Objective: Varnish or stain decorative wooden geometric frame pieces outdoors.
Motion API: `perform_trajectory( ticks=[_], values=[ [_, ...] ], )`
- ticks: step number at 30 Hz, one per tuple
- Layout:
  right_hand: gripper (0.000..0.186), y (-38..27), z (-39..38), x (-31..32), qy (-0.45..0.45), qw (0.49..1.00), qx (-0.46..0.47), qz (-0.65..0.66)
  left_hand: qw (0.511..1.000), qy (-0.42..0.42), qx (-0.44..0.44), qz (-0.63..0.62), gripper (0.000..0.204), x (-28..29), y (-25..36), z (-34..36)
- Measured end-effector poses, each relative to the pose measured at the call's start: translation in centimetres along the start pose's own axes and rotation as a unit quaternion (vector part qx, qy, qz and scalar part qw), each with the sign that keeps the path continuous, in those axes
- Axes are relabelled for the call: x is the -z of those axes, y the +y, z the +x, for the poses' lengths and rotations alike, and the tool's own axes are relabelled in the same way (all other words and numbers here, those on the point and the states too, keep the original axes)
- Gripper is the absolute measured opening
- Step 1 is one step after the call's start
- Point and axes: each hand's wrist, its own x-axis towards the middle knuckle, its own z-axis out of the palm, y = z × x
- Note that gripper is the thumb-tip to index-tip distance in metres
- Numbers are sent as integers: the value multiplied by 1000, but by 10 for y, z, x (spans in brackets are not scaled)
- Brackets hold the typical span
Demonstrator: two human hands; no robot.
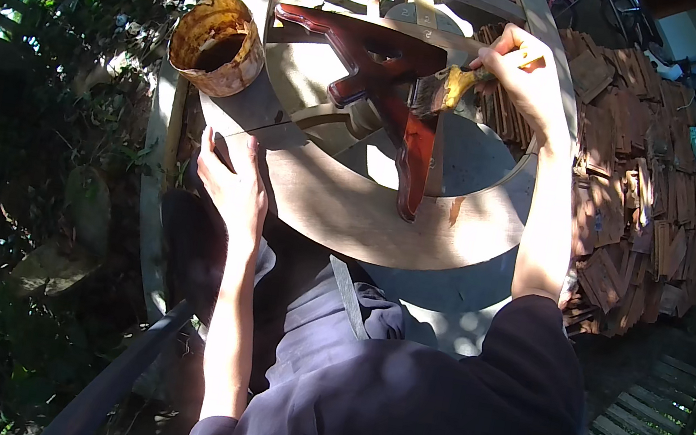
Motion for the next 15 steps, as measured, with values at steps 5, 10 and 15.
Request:
perform_trajectory(
  ticks=[5,10,15],
  values=[
    [16,10,13,-18,33,999,33,-8,1000,-2,-2,5,63,1,-2,0],
    [18,6,25,-7,9,999,-2,-53,1000,2,-11,-3,64,0,-1,0],
    [17,11,48,-42,40,996,70,30,1000,-1,-9,1,64,2,0,0]
  ],
)
